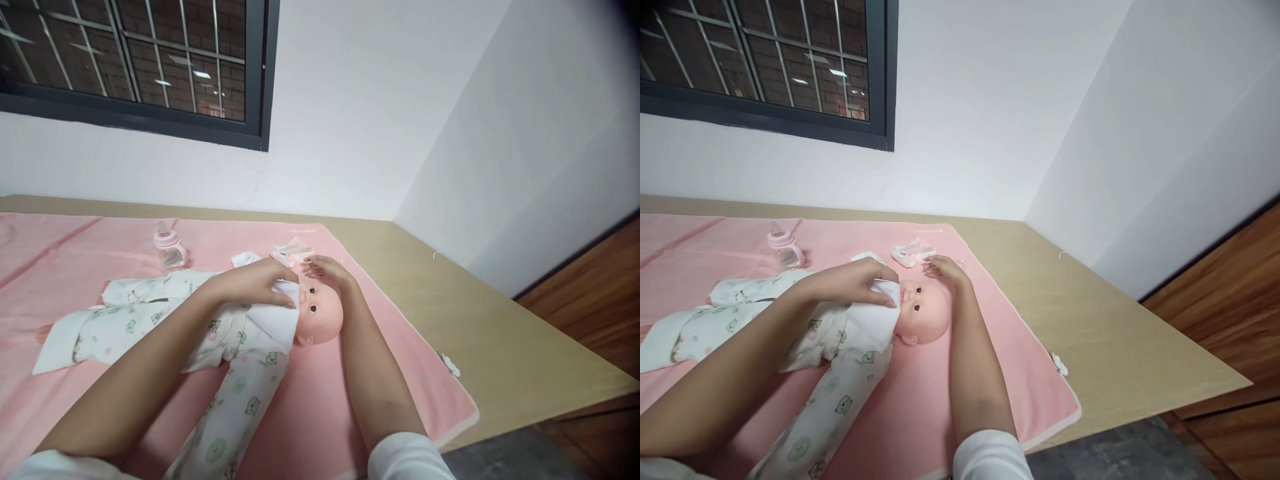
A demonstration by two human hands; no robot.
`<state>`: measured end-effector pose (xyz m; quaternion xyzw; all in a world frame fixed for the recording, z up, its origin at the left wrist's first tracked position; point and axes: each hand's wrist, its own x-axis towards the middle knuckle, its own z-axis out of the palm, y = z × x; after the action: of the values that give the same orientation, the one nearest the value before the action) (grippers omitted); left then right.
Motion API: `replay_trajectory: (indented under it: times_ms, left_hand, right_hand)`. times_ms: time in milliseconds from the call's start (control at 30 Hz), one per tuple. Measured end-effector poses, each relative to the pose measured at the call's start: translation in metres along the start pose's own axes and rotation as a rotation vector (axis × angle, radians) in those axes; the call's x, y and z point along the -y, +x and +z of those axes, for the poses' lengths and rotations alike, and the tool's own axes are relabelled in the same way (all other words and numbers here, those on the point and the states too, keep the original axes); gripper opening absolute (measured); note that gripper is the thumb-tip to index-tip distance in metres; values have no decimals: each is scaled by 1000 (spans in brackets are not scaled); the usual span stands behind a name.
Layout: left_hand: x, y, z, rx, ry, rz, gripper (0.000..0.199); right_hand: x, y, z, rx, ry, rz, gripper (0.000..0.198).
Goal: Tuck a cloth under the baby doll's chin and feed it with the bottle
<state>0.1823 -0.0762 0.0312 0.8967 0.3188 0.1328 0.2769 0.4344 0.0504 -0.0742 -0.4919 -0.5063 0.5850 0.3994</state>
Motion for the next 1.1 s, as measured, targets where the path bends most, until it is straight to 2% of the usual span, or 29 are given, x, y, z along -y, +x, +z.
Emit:
replay_trajectory:
  times_ms: [100,267,500,1100]
  left_hand:
    - [-1,2,3,-1,52,-8,22]
    - [0,2,5,10,95,-39,20]
    - [1,1,1,-24,148,31,19]
    - [9,2,2,-115,197,31,16]
  right_hand:
    - [-12,1,-2,-51,76,0,13]
    - [-16,4,-3,-83,116,-33,12]
    - [-17,5,-2,-123,150,-41,12]
    - [-20,7,-6,-120,198,-57,11]
